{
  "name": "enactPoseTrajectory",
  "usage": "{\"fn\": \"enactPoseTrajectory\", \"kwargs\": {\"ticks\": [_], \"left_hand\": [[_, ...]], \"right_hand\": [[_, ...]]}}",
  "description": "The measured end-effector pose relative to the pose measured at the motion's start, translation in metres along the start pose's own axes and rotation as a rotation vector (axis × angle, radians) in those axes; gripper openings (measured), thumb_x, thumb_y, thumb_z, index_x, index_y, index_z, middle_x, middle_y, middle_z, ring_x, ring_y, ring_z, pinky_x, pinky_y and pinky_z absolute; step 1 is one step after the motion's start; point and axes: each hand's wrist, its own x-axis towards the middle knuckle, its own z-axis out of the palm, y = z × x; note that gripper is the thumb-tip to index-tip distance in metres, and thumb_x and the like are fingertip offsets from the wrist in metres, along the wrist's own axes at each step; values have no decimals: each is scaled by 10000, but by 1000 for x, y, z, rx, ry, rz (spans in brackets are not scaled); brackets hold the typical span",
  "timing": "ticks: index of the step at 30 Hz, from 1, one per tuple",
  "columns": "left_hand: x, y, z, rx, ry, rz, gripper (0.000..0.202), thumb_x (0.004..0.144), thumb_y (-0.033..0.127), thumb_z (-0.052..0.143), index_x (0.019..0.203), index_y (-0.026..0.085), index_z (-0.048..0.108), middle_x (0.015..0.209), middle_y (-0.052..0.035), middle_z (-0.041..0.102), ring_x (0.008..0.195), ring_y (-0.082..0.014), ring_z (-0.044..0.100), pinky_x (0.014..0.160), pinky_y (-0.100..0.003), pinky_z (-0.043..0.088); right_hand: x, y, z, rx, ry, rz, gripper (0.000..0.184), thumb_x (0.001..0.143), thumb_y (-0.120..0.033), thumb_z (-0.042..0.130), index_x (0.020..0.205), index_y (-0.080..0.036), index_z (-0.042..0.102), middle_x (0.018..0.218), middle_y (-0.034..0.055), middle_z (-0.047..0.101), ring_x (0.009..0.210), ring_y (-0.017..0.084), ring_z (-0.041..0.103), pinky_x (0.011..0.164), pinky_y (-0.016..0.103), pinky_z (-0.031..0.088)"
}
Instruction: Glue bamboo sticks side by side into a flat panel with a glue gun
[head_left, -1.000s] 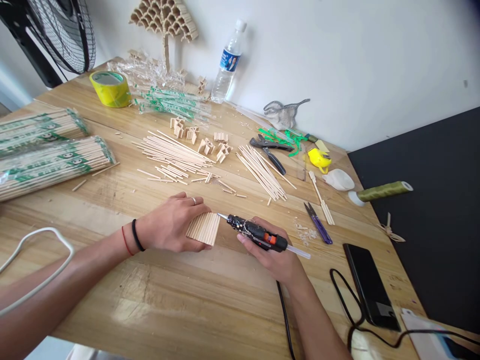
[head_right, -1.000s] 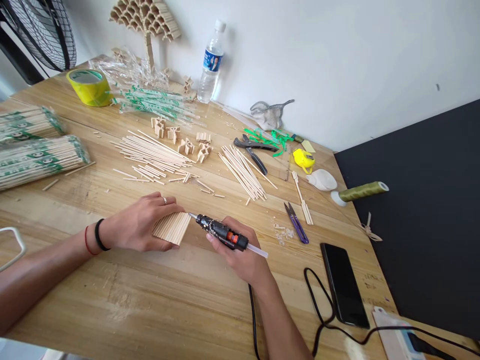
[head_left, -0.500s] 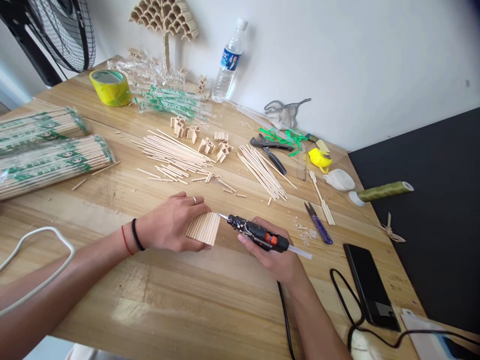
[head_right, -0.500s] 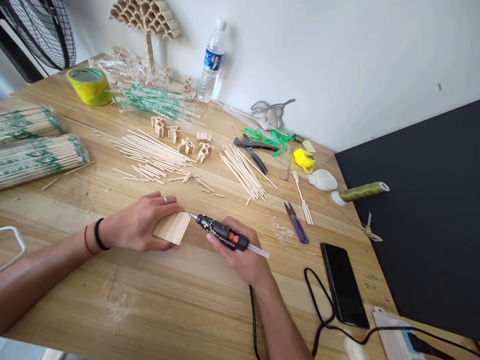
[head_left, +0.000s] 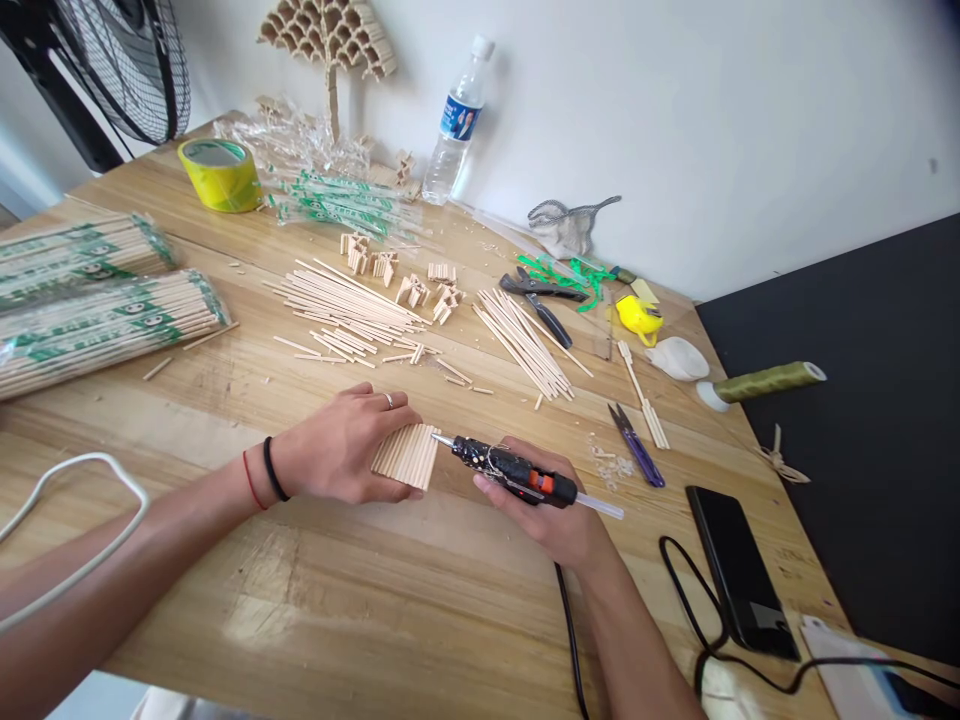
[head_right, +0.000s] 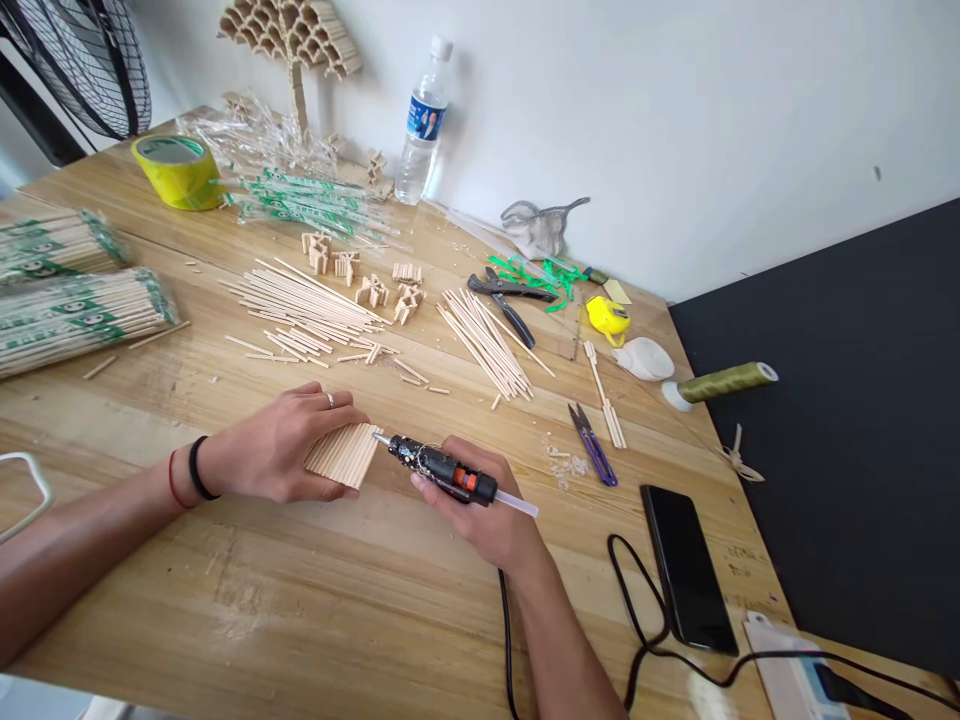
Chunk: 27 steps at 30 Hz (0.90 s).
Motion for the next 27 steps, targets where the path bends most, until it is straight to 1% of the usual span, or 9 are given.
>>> {"fn": "enactPoseTrajectory", "kwargs": {"ticks": [2,5,7,10,15,18,21,23,27], "left_hand": [[0,0,0,-4,0,-2,615,831,567,744,1250,126,659,1085,-117,700,941,-314,667,916,-444,472],[0,1,-1,-8,-4,-6,601,829,562,745,1242,134,660,1086,-117,703,929,-305,668,906,-432,471],[0,1,-1,-11,-7,-9,593,830,559,745,1237,137,661,1089,-117,705,927,-302,669,903,-427,469],[0,1,-1,-15,-8,-9,591,829,553,746,1237,135,659,1094,-118,705,924,-300,671,902,-428,470],[1,0,0,-18,-10,-8,611,829,571,743,1245,131,656,1099,-118,704,929,-304,673,902,-433,474],[1,0,0,-18,-9,-7,614,828,560,748,1251,125,657,1103,-119,702,923,-303,675,896,-433,472],[0,0,0,-16,-10,-5,611,826,553,751,1251,125,658,1104,-118,702,917,-299,674,892,-430,468],[0,0,0,-16,-9,-2,619,828,565,745,1254,124,657,1103,-118,703,913,-297,672,891,-430,466],[1,-1,1,-11,0,2,638,837,591,728,1263,122,656,1103,-119,704,894,-297,665,881,-434,466]], "right_hand": [[0,-3,-1,7,-22,-11,300,934,-400,687,724,-225,562,642,-43,455,581,137,437,553,279,343],[0,-6,-2,33,-51,-43,244,935,-361,687,756,-218,604,681,-25,520,617,146,487,585,281,376],[-1,-6,-2,47,-62,-58,238,934,-349,686,753,-219,602,690,-19,531,628,150,499,599,285,391],[-3,-4,-3,48,-60,-57,267,917,-369,704,723,-226,589,667,-20,515,614,157,495,594,293,402],[-7,2,-3,60,-42,-83,274,887,-436,745,733,-239,634,666,4,565,639,190,537,594,313,459],[-9,4,-2,67,-66,-119,246,895,-431,742,769,-231,673,687,16,601,671,199,572,633,322,503],[-12,5,-2,67,-57,-131,221,888,-423,758,800,-228,702,719,30,640,714,216,608,669,337,532],[-12,4,-3,64,-57,-129,211,885,-423,762,806,-234,712,723,35,648,733,230,619,665,344,534],[-10,-4,-7,68,-147,-144,225,918,-397,718,784,-218,690,693,22,618,671,196,574,613,311,478]]}}
